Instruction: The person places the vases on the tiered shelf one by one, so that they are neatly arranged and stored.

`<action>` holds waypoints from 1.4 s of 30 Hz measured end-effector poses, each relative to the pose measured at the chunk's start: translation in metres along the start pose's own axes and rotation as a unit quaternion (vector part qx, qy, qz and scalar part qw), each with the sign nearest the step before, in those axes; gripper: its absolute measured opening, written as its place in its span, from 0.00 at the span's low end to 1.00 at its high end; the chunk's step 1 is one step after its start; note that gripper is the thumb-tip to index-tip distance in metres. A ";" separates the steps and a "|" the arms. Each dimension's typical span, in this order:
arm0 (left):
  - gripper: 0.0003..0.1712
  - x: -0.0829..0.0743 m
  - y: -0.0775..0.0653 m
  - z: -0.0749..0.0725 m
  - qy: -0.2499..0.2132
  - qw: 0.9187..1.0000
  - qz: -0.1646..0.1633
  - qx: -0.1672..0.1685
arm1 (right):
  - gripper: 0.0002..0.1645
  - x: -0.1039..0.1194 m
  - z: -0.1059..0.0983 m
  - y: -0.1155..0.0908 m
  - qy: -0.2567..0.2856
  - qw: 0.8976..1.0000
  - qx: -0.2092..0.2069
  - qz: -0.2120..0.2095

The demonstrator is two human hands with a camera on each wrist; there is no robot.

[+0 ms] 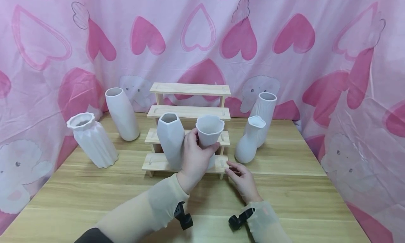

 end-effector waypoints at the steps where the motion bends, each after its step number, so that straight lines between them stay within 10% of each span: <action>1: 0.40 0.000 0.000 0.000 0.002 1.000 0.001 -0.001 | 0.23 0.000 0.000 0.000 0.000 1.000 0.000 0.001; 15: 0.47 -0.015 0.000 0.000 0.035 0.990 0.117 -0.078 | 0.23 0.000 0.001 -0.001 0.009 1.000 0.005 0.009; 24: 0.49 -0.010 0.000 0.001 0.017 0.990 0.115 -0.080 | 0.23 0.001 0.000 -0.001 0.009 1.000 0.004 0.009; 33: 0.51 0.003 -0.025 0.000 0.002 0.997 0.072 -0.023 | 0.23 0.003 0.001 -0.002 0.006 1.000 0.003 0.006; 42: 0.33 -0.002 -0.057 -0.032 -0.029 0.991 0.118 0.048 | 0.24 0.002 0.001 -0.001 -0.004 1.000 0.003 0.013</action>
Point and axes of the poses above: each hand's wrist, its own y-axis towards the middle knuckle, its own z-axis out of the palm, x = y × z, the point moved 8 cm from there along y, towards the middle knuckle, and after that the axes turned 14 degrees about z, right-handed, at the moved point
